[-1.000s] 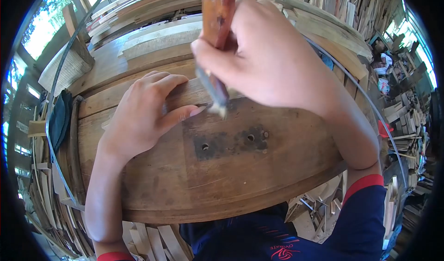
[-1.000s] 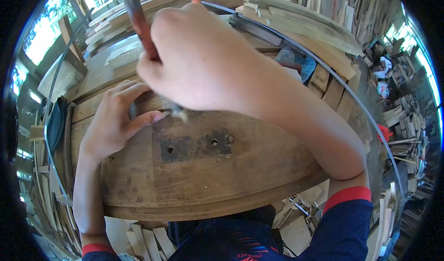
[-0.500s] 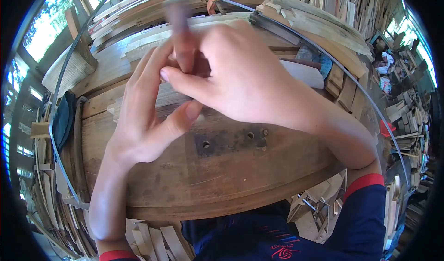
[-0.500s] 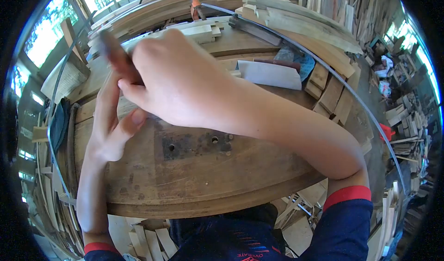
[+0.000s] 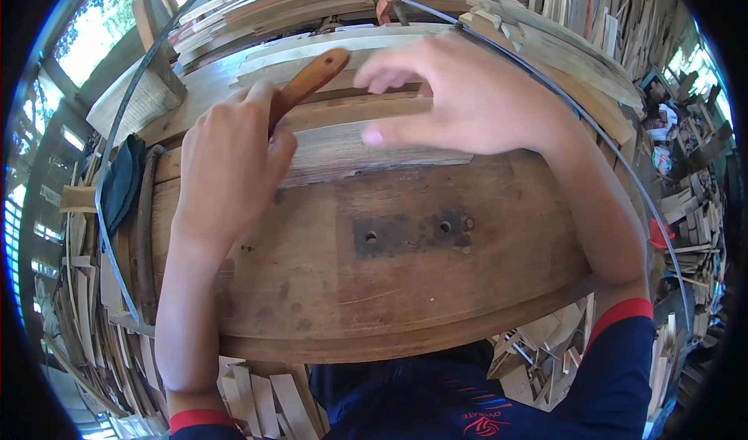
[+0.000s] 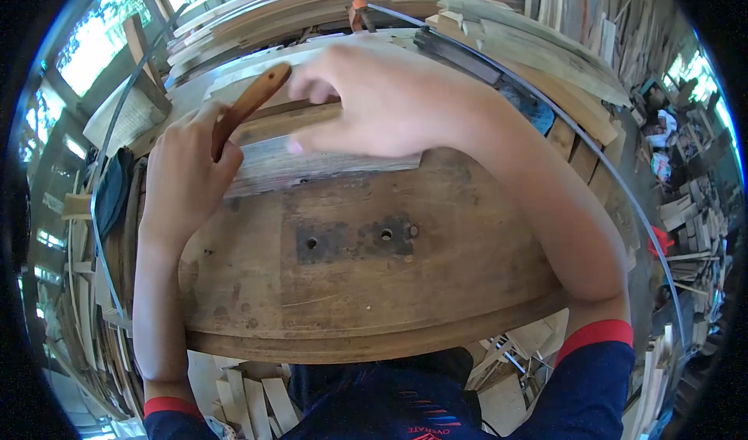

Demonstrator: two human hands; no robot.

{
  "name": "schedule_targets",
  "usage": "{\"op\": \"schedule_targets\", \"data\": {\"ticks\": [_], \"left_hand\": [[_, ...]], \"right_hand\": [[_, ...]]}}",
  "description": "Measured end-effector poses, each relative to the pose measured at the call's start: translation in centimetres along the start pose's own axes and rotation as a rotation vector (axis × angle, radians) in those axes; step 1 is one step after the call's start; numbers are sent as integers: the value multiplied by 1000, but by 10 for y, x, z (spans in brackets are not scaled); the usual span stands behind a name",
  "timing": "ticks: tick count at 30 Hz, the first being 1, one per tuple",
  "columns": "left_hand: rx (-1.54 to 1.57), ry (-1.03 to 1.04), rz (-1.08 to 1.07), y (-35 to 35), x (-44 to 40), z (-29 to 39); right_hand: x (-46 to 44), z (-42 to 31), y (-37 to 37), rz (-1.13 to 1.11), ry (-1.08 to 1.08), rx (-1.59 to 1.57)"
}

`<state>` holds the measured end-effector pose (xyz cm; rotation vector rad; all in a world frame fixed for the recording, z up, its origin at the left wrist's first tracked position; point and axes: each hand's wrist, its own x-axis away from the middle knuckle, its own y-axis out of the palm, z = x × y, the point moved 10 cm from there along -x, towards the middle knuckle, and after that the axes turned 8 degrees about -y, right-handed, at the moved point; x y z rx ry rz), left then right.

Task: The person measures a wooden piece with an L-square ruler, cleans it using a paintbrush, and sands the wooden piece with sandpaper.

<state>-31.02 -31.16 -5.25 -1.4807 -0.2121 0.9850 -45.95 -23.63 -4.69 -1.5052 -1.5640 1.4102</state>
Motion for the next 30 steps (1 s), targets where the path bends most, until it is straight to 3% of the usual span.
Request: {"op": "schedule_targets", "data": {"ticks": [2, 5, 9, 12, 13, 20, 21, 24, 28, 30], "left_hand": [[-131, -73, -62, 11, -3, -18], [33, -100, -33, 0, -7, -10], [1024, 107, -49, -2, 1, 6], [1129, 54, -194, 12, 2, 13], [1092, 77, -144, 8, 1, 11], [-181, -57, 21, -5, -6, -16], [-216, -19, 38, -1, -4, -15], [236, 6, 15, -5, -4, 0], [932, 220, 28, -10, 13, 26], [846, 258, -18, -10, 15, 32]], "right_hand": [[6, -3, 6, -130, 38, 85], [13, 6, 15, -261, 98, 138], [12, 18, 20, -303, 117, 128], [12, 21, 20, -324, 161, 79], [12, 22, 20, -321, 170, 61], [12, 22, 20, -302, 160, 112], [11, 22, 21, -303, 146, 115], [7, 17, 25, -359, 158, 149], [6, 18, 30, -363, 116, 151], [6, 15, 29, -365, 66, 113]]}}
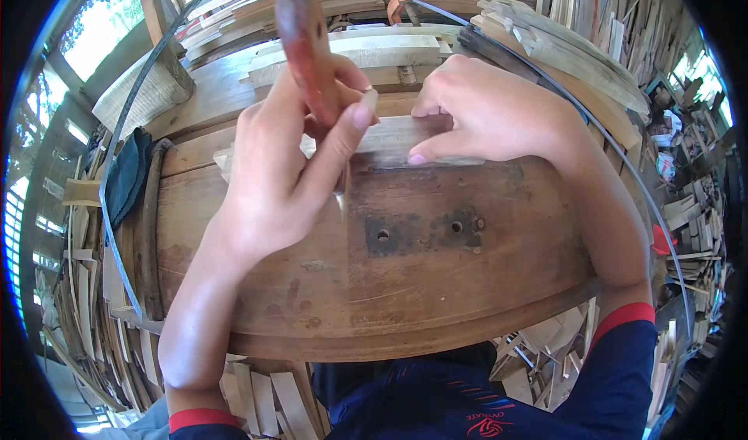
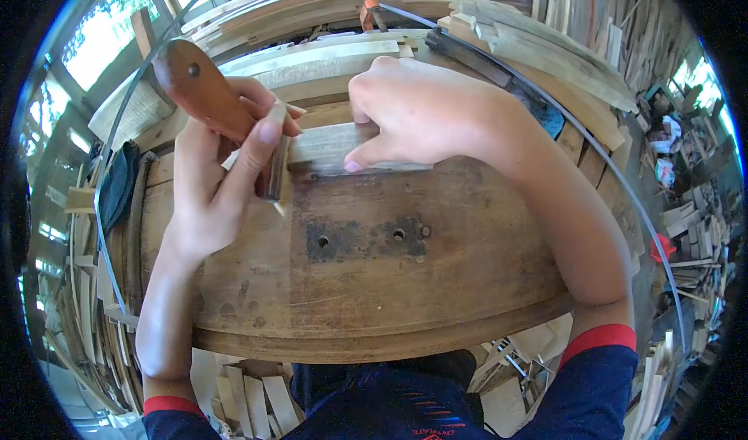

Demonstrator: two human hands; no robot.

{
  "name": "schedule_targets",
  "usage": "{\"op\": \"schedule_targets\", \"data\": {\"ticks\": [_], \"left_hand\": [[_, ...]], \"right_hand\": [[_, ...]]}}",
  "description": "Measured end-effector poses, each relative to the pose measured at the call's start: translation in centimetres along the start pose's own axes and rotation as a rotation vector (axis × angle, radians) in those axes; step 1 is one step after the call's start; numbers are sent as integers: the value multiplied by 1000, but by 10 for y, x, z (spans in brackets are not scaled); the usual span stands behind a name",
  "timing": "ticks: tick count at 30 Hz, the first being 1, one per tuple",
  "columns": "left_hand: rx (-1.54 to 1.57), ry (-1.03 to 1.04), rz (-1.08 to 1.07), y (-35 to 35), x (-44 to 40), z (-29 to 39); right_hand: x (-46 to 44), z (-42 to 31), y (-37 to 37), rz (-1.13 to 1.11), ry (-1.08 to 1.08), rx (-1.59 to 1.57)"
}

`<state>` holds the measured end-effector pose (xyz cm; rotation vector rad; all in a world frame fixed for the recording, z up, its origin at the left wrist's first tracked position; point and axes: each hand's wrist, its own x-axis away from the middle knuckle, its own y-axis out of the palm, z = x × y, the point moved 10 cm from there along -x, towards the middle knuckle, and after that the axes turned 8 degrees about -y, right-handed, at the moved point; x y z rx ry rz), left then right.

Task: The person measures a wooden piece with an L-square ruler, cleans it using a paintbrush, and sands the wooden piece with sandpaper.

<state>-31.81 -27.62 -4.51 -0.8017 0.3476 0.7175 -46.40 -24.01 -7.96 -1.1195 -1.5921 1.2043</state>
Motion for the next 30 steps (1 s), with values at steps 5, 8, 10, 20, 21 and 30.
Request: {"op": "schedule_targets", "data": {"ticks": [5, 8, 10, 20, 21, 30], "left_hand": [[-334, 119, 205, -18, -5, 8], [-686, -97, 302, -37, -9, -19], [-825, -136, 353, -46, -9, -22], [-65, 11, 184, -11, -8, -11], [107, -41, 151, -4, -5, -15], [-875, -248, 194, -41, -11, -32]], "right_hand": [[-3, 7, -4, 112, -146, 19], [-7, 22, -3, 36, 9, 9], [-8, 34, 1, 50, 123, -84], [-15, 2, 11, 364, -122, -42], [-18, 2, 13, 346, -118, -55], [-20, -2, 17, 397, -147, -64]]}}
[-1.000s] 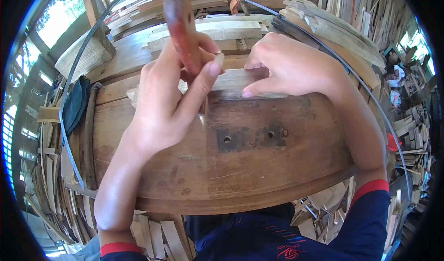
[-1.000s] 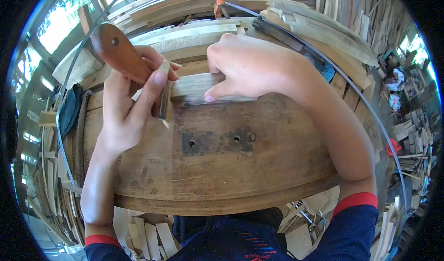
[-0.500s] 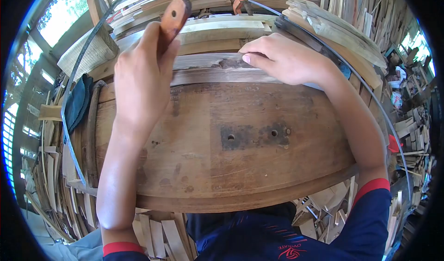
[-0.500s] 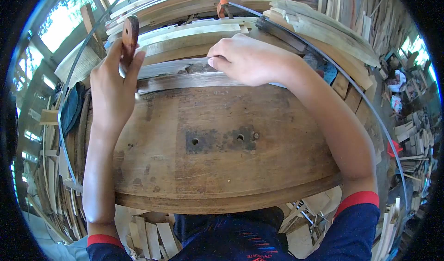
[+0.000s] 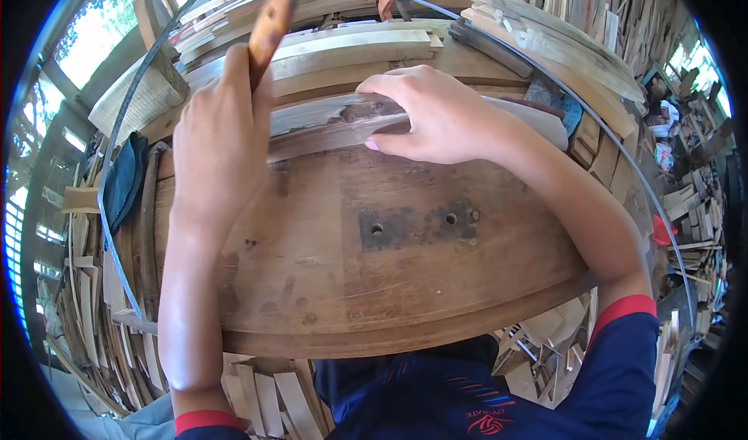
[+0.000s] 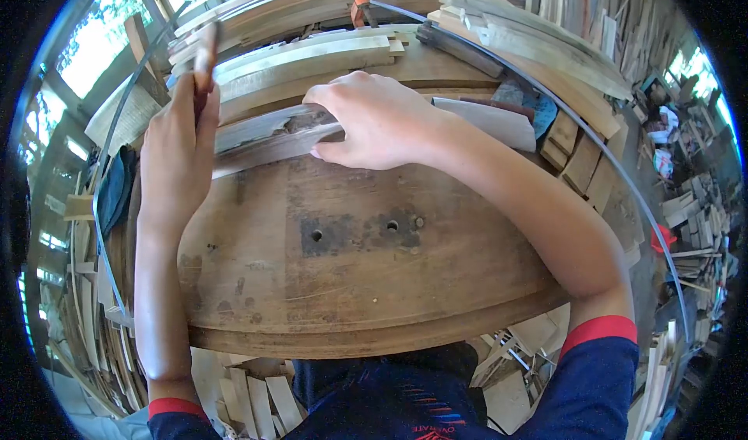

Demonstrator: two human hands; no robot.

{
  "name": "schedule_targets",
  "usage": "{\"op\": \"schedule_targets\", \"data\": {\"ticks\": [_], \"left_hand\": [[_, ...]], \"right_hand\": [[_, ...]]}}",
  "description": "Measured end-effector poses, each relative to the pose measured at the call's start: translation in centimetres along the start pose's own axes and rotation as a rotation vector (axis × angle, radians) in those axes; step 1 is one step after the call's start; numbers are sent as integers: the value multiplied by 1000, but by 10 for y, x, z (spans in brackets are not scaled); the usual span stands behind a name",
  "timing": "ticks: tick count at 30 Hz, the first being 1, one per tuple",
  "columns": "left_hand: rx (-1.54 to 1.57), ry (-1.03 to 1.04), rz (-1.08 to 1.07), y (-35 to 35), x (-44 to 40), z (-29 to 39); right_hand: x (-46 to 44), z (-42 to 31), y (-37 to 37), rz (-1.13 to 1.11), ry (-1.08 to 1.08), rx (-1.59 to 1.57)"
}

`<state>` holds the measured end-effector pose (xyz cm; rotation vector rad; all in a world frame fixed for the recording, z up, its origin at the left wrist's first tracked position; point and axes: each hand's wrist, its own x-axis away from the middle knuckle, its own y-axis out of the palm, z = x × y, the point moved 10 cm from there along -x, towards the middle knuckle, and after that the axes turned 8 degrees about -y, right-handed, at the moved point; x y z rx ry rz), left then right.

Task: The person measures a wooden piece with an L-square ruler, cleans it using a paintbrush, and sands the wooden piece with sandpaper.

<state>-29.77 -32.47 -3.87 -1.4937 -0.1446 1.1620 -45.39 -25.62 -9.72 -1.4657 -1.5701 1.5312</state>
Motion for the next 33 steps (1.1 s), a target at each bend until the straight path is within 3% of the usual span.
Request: {"op": "schedule_targets", "data": {"ticks": [1, 5, 7, 9, 10, 14, 18, 21, 23, 26, 27, 30, 33], "left_hand": [[-92, 23, 29, 3, 1, -2], [352, 87, -72, 10, 2, 10], [762, 146, -141, 6, 10, 29], [824, 284, -136, 5, 17, 49], [853, 353, -132, 3, 21, 55], [562, 422, -207, 5, 32, 66], [381, 519, -2, 1, 38, 75], [195, 427, 87, 10, 32, 60], [-32, 376, 161, 19, 28, 45], [117, 143, -287, 42, 13, 14], [163, 235, -203, 40, 14, 16], [258, 228, -323, 48, 18, 23], [331, 250, -288, 50, 15, 25]], "right_hand": [[0, -1, 0, -3, -2, 18], [0, -9, -3, 82, -128, 67], [2, -20, -19, 280, -231, 95], [7, -25, -29, 537, -299, -46], [8, -32, -34, 541, -313, -68], [15, -82, -60, 569, -352, 20], [19, -92, -80, 596, -298, 169], [29, -59, -93, 538, -82, -81], [49, -40, -113, 636, -5, -9], [69, -20, -130, 735, 100, 156], [75, -16, -132, 745, 153, 201], [71, -18, -114, 635, 231, 239], [68, -37, -100, 684, 25, 403]]}}
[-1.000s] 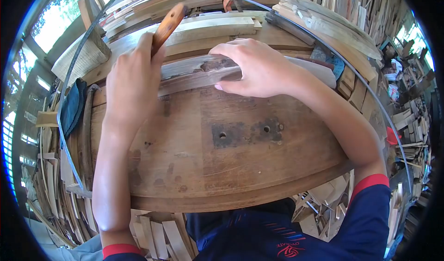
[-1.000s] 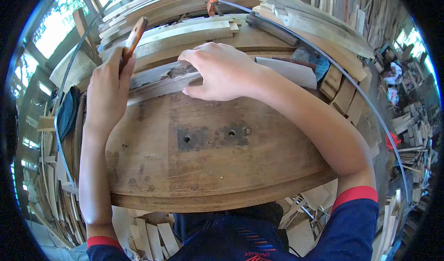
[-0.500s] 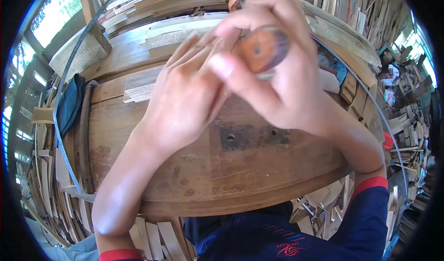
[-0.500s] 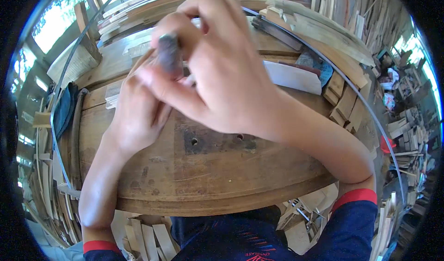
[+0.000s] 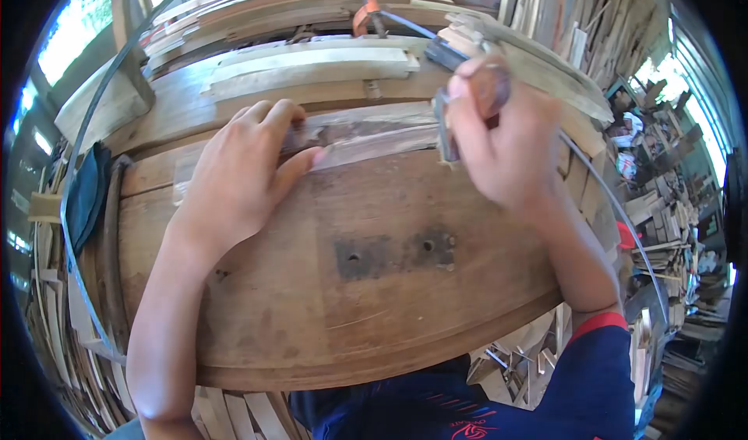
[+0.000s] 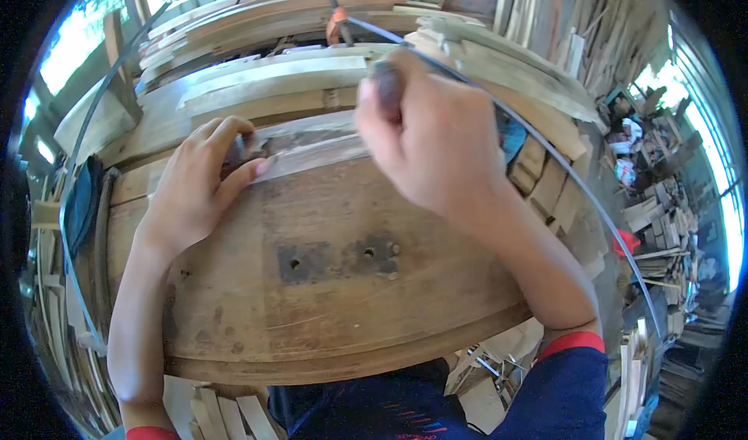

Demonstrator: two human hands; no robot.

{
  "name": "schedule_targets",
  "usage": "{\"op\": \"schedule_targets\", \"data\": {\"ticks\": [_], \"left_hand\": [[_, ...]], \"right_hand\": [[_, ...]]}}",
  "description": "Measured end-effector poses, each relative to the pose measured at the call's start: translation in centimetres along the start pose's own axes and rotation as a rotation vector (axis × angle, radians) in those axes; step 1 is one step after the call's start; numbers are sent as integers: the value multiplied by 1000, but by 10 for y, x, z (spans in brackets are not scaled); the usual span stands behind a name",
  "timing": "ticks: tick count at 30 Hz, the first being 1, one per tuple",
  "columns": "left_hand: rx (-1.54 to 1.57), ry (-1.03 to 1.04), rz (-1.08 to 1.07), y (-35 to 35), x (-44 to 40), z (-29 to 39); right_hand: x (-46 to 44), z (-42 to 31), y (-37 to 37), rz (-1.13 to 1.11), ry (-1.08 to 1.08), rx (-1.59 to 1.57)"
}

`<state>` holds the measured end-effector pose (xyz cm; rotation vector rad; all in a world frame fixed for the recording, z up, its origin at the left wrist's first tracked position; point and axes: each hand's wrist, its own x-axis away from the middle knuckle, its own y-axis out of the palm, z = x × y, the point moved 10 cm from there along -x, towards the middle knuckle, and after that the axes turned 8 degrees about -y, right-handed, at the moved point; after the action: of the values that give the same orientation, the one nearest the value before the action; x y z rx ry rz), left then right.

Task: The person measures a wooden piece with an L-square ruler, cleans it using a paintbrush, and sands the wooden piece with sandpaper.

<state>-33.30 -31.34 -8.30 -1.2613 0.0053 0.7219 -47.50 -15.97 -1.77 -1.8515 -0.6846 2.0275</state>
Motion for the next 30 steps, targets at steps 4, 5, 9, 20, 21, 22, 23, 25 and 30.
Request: {"op": "schedule_targets", "data": {"ticks": [4, 5, 9, 20, 21, 22, 23, 25, 30], "left_hand": [[22, 28, -5, 0, -2, 2], [20, 34, -10, 0, -1, 6], [41, 71, -17, 4, 4, 27], [44, 25, -36, 5, -3, 29], [65, 41, -33, 7, -7, 25], [77, 52, -25, 7, -10, 19], [82, 58, -15, 4, -11, 14], [96, -3, -45, 7, -16, 5], [149, -130, -80, 10, -12, -3]], "right_hand": [[-5, 6, -17, 153, 63, -280], [-7, 9, -15, 160, 101, -394], [-8, 20, -19, 110, 161, -416], [14, 13, -30, 202, -43, -148], [15, 14, -30, 220, -22, -200], [14, 16, -30, 244, -5, -262], [14, 23, -31, 265, 49, -330], [13, 34, -32, 302, 156, -474], [8, 16, -21, -48, 135, 31]]}}
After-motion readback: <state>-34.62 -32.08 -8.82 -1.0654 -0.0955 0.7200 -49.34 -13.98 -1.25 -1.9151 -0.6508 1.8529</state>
